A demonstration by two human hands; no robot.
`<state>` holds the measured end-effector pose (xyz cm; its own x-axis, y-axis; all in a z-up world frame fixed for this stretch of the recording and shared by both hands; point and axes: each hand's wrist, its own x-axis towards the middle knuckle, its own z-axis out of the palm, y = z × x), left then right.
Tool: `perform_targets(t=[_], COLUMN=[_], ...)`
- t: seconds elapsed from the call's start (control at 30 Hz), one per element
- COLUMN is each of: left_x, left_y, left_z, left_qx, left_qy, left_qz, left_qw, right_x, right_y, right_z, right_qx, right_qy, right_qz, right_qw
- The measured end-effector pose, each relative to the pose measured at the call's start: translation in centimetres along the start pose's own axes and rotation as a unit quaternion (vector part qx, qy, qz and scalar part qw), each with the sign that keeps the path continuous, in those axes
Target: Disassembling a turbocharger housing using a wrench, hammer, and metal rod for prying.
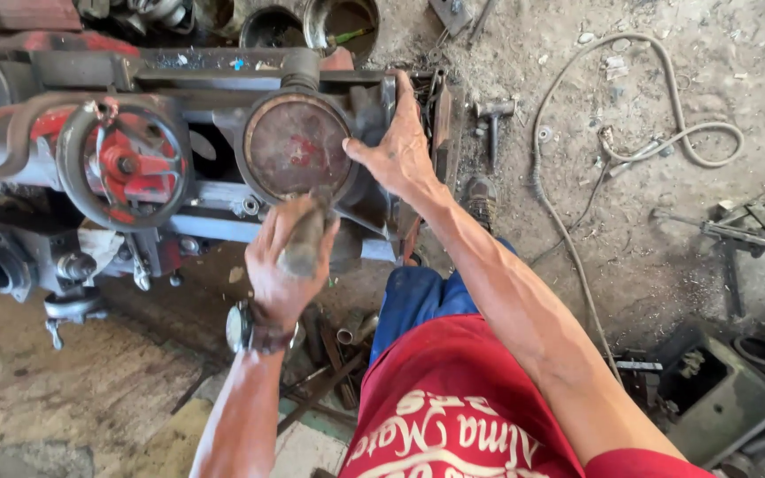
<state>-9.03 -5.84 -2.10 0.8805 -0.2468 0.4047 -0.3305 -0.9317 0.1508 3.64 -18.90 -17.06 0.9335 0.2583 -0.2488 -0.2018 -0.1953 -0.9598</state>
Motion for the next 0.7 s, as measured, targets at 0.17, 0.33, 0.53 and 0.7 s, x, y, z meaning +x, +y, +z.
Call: perform_targets(t=[0.17, 0.33, 0.53, 0.7], left_x=[1.5, 1.4, 0.2, 1.5], left_y=[0.9, 2.3, -1.0, -0.7], left_z=[-1.4, -2.7, 2.1, -1.7], left_qx=[-0.08, -0.061, -0.103, -0.224], left_qy=[0.042, 0.057, 0.041, 0.101], left_qz=[-0.08, -0.143, -0.127, -0.165], left_qw=[0.993, 0.986, 0.986, 0.955], right_x=[0.6, 0.8, 0.3, 0.7], right_y=[0.6, 0.6, 0.3, 0.6], right_z=[0.2, 0.3, -0.2, -0.1], right_qx=[0.016, 0.022, 0.015, 0.005], right_qy=[0.006, 0.006, -0.001, 0.004], right_qz=[0.004, 0.013, -0.025, -0.001], right_qw=[1.0, 1.0, 1.0, 1.0])
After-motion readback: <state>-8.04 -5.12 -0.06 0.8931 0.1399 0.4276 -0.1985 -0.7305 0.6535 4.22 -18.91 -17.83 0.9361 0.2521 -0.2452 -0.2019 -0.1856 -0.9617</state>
